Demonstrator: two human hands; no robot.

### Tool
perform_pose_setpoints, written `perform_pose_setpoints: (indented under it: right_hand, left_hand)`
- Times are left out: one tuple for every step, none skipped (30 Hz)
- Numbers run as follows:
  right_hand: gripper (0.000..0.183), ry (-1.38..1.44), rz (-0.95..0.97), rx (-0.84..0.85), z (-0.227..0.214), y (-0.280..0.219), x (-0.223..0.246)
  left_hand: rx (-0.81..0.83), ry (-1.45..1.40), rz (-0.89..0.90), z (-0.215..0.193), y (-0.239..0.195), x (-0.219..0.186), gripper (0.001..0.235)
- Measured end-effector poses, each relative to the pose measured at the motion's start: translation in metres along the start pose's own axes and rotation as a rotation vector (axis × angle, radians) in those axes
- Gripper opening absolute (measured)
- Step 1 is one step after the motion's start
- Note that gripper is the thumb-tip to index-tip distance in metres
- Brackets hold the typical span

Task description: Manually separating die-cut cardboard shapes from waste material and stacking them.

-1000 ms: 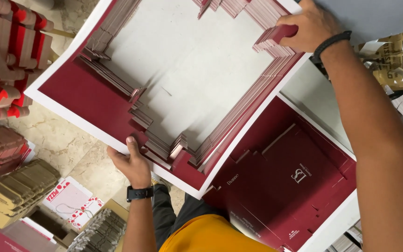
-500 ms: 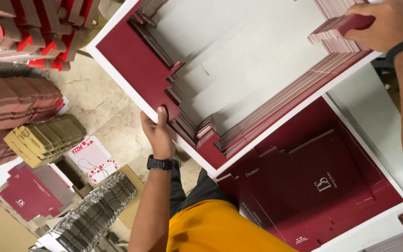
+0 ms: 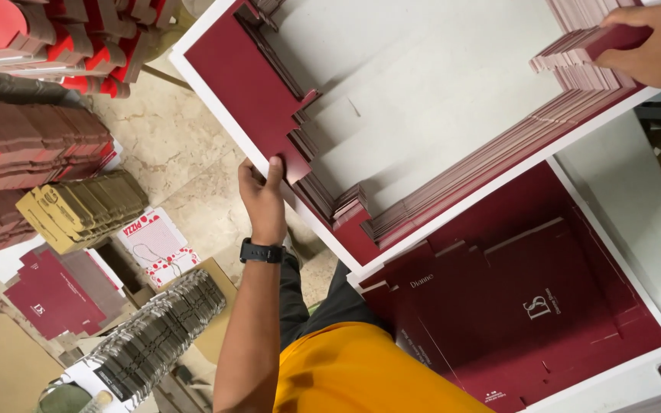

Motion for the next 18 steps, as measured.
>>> perform_pose_setpoints:
  right_hand:
    - [0.048, 0.043, 0.031, -0.008, 0.009, -0.002, -0.007]
    - [0.045, 0.083, 0.067, -0.020, 0.017, -0.003, -0.015]
    - [0.045, 0.083, 0.069, -0.026, 0.011, 0.002, -0.011]
    - [0.047, 0.099, 0.048, -0.007, 0.005, 0.001, -0.006]
    - [0.049, 0.116, 0.028, 0.012, -0.001, 0.000, -0.001]
    - [0.049, 0.115, 0.030, 0.016, 0.001, 0.000, -0.003]
    - [0.050, 0.106, 0.021, -0.010, 0.003, -0.001, -0.004]
    - [0.051, 0.099, 0.011, -0.037, 0.005, 0.000, -0.005]
    - [0.051, 0.100, 0.013, -0.033, 0.011, -0.001, -0.010]
    - [0.053, 0.126, 0.008, -0.028, 0.017, 0.000, -0.015]
    - [0.054, 0.153, 0.004, -0.022, 0.022, 0.001, -0.020]
    - [0.054, 0.153, 0.006, -0.020, 0.024, 0.000, -0.022]
    - [0.053, 0.175, 0.011, -0.019, 0.026, -0.001, -0.024]
    - [0.052, 0.198, 0.012, -0.019, 0.028, 0.000, -0.026]
    - [0.052, 0.200, 0.010, -0.017, 0.025, -0.001, -0.022]
    - [0.052, 0.199, 0.014, -0.004, 0.022, 0.000, -0.019]
    - [0.052, 0.198, 0.019, 0.009, 0.019, 0.001, -0.016]
    - [0.052, 0.195, 0.028, 0.017, 0.016, 0.001, -0.016]
  left_hand:
    - [0.015, -0.053, -0.027, -0.002, -0.002, -0.003, 0.026]
    - [0.033, -0.108, -0.048, -0.002, -0.001, -0.007, 0.022]
    - [0.034, -0.108, -0.042, -0.005, -0.002, -0.018, 0.022]
    - [0.087, -0.102, 0.010, -0.007, -0.007, -0.030, 0.019]
    - [0.140, -0.097, 0.062, -0.009, -0.011, -0.040, 0.017]
    - [0.143, -0.097, 0.059, -0.010, -0.012, -0.048, 0.017]
    - [0.155, -0.420, 0.062, -0.011, -0.012, -0.055, 0.019]
    - [0.162, -0.743, 0.064, -0.013, -0.012, -0.064, 0.024]
    - [0.163, -0.742, 0.060, -0.012, -0.009, -0.063, 0.024]
    - [0.171, -0.758, 0.049, -0.012, -0.006, -0.063, 0.025]
    - [0.178, -0.774, 0.037, -0.012, -0.003, -0.063, 0.027]
    - [0.180, -0.774, 0.035, -0.009, 0.003, -0.046, 0.027]
    - [0.143, -0.531, -0.020, -0.006, 0.009, -0.028, 0.021]
    - [0.102, -0.287, -0.073, -0.004, 0.014, -0.010, 0.021]
    - [0.100, -0.286, -0.075, -0.005, 0.016, 0.009, 0.021]
    - [0.106, -0.280, -0.087, -0.005, 0.020, 0.028, 0.023]
    - [0.113, -0.273, -0.100, -0.004, 0.025, 0.047, 0.026]
    - [0.122, -0.275, -0.108, -0.004, 0.032, 0.056, 0.026]
Point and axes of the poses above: each hand's wrist, its own y-axis towards the middle knuckle, its own z-axis out of the palm, x = y × z, the point moved 1 cm from there along y, towards the middle knuckle, and after that the axes turned 5 degrees about x, right-handed, at the moved point
